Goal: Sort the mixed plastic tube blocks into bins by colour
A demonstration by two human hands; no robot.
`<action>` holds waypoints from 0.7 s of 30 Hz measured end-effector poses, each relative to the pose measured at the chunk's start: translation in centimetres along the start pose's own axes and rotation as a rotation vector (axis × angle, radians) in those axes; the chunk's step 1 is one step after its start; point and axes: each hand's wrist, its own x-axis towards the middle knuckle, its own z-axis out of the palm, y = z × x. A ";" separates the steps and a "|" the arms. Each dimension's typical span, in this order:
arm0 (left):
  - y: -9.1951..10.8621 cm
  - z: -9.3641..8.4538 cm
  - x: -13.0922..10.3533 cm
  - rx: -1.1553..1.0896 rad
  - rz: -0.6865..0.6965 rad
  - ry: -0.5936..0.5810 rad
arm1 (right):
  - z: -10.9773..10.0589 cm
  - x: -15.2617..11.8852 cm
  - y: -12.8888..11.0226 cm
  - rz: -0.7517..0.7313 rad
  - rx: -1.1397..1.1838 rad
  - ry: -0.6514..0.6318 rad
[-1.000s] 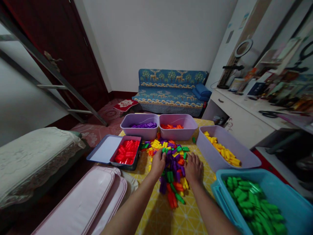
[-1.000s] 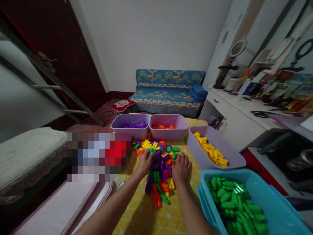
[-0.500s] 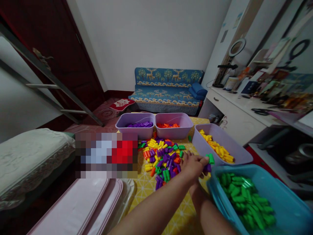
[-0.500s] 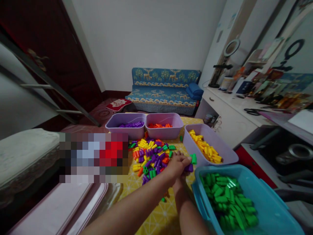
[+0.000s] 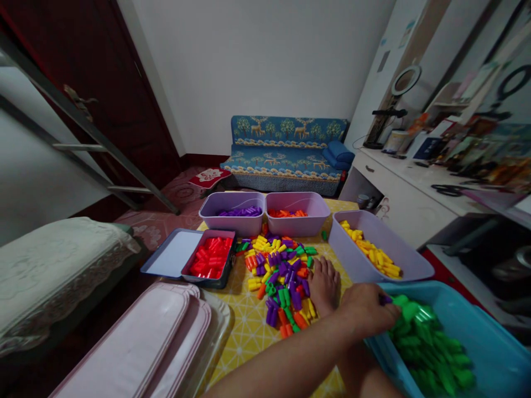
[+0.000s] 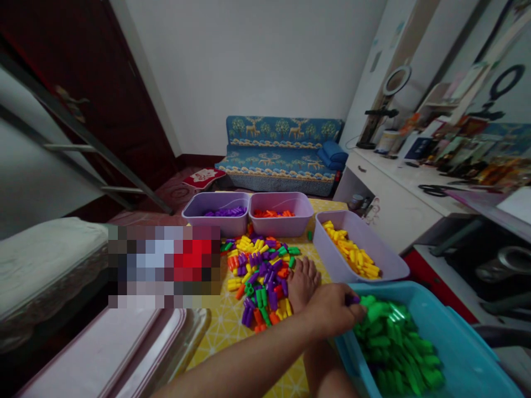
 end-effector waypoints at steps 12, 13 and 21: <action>0.9 0.0 -0.4 0.064 0.115 0.013 | 0.4 -0.2 0.3 -0.039 -0.024 0.039; 0.7 0.3 -0.3 0.097 0.142 0.022 | 0.6 -0.1 0.4 -0.040 -0.022 0.043; -0.2 0.6 -1.3 0.185 0.204 0.157 | 0.8 -0.1 0.5 -0.026 0.012 0.048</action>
